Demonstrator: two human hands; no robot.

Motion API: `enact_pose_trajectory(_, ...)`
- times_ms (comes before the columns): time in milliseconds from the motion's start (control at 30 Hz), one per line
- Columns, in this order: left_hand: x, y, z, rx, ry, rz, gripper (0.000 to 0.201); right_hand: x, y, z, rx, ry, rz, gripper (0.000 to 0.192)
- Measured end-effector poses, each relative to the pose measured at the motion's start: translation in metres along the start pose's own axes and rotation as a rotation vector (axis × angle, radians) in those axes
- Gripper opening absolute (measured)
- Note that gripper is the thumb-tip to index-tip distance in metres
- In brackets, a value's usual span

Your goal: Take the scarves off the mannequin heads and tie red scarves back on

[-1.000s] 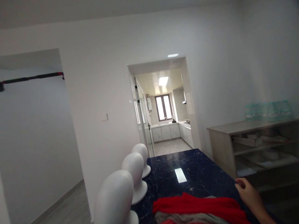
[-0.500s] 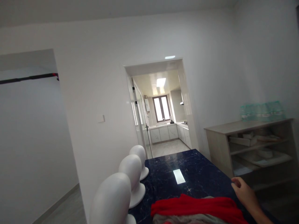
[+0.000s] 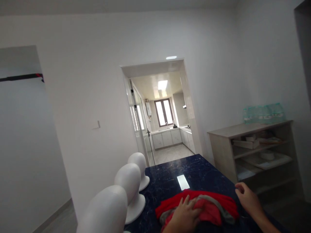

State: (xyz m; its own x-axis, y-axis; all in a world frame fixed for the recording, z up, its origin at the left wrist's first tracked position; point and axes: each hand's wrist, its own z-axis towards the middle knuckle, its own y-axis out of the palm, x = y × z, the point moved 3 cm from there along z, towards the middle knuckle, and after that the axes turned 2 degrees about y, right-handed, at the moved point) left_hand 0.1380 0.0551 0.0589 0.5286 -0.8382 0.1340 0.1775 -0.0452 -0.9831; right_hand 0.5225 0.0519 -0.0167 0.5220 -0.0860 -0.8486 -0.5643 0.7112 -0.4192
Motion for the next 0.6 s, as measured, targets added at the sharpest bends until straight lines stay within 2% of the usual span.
enact_pose_trajectory(167, -0.049, -0.009, 0.038, 0.108, -0.506, 0.037, 0.05, -0.006, 0.001, -0.002, -0.003, -0.016, -0.031, 0.031)
enact_pose_trajectory(267, -0.075, -0.024, 0.049, 0.13, -0.699, 0.044, 0.049, -0.004, 0.004, 0.0, 0.0, -0.017, -0.026, 0.03)
enact_pose_trajectory(433, -0.101, -0.041, 0.058, 0.14, -0.792, 0.049, 0.055, 0.002, 0.008, 0.004, 0.008, -0.023, -0.027, 0.029)
enact_pose_trajectory(600, -0.108, -0.026, 0.039, 0.058, -0.751, 0.043, 0.056, 0.0, 0.009, 0.004, -0.012, -0.015, -0.052, 0.028)
